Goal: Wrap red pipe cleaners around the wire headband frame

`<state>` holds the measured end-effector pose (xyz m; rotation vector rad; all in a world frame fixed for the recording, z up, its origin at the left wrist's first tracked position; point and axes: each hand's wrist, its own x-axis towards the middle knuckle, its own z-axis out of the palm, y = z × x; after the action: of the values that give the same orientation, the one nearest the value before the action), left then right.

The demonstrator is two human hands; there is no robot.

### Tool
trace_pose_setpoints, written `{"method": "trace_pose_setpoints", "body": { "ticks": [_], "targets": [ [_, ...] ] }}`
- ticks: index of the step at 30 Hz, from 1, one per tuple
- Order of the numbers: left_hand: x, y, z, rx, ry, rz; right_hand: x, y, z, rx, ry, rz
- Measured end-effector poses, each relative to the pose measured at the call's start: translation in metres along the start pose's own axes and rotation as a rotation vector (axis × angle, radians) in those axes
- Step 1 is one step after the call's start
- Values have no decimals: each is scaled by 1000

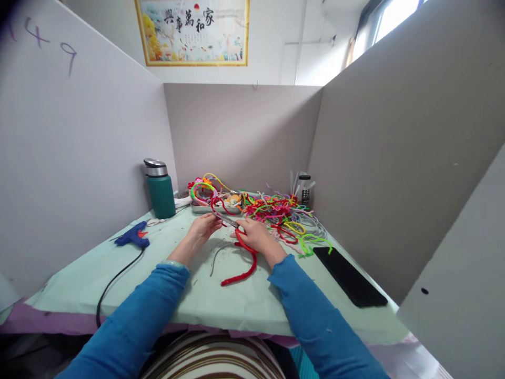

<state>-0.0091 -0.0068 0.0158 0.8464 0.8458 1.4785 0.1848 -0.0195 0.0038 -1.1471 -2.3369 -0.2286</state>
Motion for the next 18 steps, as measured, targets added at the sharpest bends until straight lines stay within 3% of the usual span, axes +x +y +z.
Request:
{"method": "trace_pose_setpoints", "body": {
  "ticks": [9, 18],
  "targets": [
    [6, -5, -4, -30, -36, 68, 0, -3, 4, 96, 40, -14],
    [4, -9, -2, -42, 78, 112, 3, -5, 12, 161, 30, 1]
  ]
}}
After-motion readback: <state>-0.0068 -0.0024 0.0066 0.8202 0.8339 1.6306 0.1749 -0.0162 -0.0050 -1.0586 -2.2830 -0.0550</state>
